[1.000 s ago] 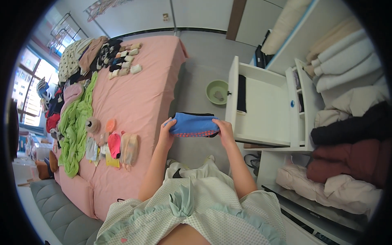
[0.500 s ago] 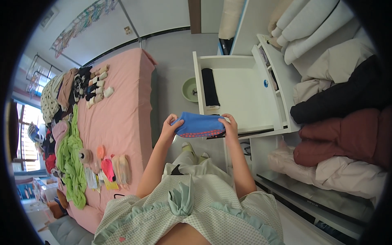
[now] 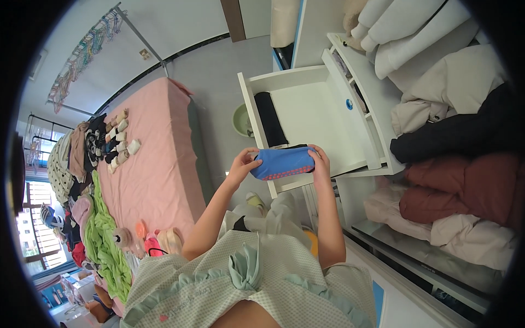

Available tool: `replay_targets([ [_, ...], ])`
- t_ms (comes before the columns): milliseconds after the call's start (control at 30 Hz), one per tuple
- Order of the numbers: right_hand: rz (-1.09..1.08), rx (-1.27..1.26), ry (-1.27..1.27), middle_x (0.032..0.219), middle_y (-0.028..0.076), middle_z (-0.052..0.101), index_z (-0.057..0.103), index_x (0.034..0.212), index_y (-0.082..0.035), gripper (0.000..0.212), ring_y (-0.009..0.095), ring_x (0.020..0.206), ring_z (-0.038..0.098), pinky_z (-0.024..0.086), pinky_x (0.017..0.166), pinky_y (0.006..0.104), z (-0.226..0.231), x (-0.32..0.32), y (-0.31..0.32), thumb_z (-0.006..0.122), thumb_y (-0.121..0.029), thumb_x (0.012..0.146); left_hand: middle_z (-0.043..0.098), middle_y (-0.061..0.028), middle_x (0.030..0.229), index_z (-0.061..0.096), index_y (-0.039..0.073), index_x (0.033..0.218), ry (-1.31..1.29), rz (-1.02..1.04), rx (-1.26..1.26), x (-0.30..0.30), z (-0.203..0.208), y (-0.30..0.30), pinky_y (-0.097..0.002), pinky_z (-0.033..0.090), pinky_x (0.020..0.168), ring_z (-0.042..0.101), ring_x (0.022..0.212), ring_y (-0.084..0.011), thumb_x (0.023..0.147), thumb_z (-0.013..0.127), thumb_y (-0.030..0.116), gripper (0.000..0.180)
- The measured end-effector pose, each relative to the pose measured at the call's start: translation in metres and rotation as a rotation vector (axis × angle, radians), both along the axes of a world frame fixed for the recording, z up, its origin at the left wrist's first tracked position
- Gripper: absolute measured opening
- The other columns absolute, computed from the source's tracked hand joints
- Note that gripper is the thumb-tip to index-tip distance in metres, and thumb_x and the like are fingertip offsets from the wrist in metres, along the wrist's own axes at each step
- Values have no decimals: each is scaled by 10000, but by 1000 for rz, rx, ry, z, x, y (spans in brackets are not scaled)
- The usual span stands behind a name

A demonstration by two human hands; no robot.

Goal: The person opens a drawer and places several items including socks, a blue case, and yellow packages one by one into the drawer from the bed.

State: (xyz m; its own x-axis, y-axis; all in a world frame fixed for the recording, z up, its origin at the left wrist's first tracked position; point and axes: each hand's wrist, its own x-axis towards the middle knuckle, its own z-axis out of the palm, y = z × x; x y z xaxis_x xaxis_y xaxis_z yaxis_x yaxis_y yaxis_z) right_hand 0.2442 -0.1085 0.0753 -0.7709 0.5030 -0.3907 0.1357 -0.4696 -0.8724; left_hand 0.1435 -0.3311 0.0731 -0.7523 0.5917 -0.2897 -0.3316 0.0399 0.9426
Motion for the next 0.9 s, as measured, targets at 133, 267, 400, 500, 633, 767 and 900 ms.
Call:
replay_targets([
  [133,66,95,-84,927,56,560,530,1047,-47,253,121,835,537,434,727,256,-6,-5,20,508,-139,813,518,7,702,510,68,1030,103,11,-29,-5,-12,21,-206,387,597,490,647,-65,731,632,59,323],
  [267,117,91,-122,849,43,571,558,1034,-64,238,103,783,529,417,710,225,-22,-8,55,516,-100,802,515,-1,707,514,79,1023,168,12,-134,2,-6,51,-212,395,577,487,625,-65,724,629,47,322],
  [400,306,254,-191,877,43,566,545,1077,-71,275,85,785,520,407,711,210,-47,-15,90,468,-58,813,519,-53,757,506,81,1023,305,105,-361,17,-16,83,-248,417,586,505,612,-114,710,619,38,335],
  [500,445,353,-207,927,45,560,535,1101,-69,310,84,813,516,401,728,203,-68,-22,108,441,-34,807,526,-126,867,477,84,1024,508,177,-462,25,-35,107,-349,438,650,535,743,-255,709,584,27,337],
  [633,516,382,-231,964,53,564,534,1101,-61,350,110,859,516,399,763,223,-94,-30,122,425,0,775,506,-182,986,441,81,1036,559,223,-661,28,-54,133,-442,446,705,531,856,-374,715,514,-7,341],
  [767,646,442,-249,987,65,565,543,1086,-61,357,130,886,521,397,786,233,-129,-34,125,437,4,751,468,-198,1035,439,59,1058,486,103,-911,40,-82,134,-434,469,716,537,854,-376,702,520,-31,376],
  [900,788,555,-278,973,96,581,561,1040,-75,362,182,901,543,420,788,269,-152,-26,118,480,32,704,407,-191,1129,440,42,1061,369,-110,-1166,53,-89,140,-395,481,745,515,944,-339,686,554,-40,401],
])
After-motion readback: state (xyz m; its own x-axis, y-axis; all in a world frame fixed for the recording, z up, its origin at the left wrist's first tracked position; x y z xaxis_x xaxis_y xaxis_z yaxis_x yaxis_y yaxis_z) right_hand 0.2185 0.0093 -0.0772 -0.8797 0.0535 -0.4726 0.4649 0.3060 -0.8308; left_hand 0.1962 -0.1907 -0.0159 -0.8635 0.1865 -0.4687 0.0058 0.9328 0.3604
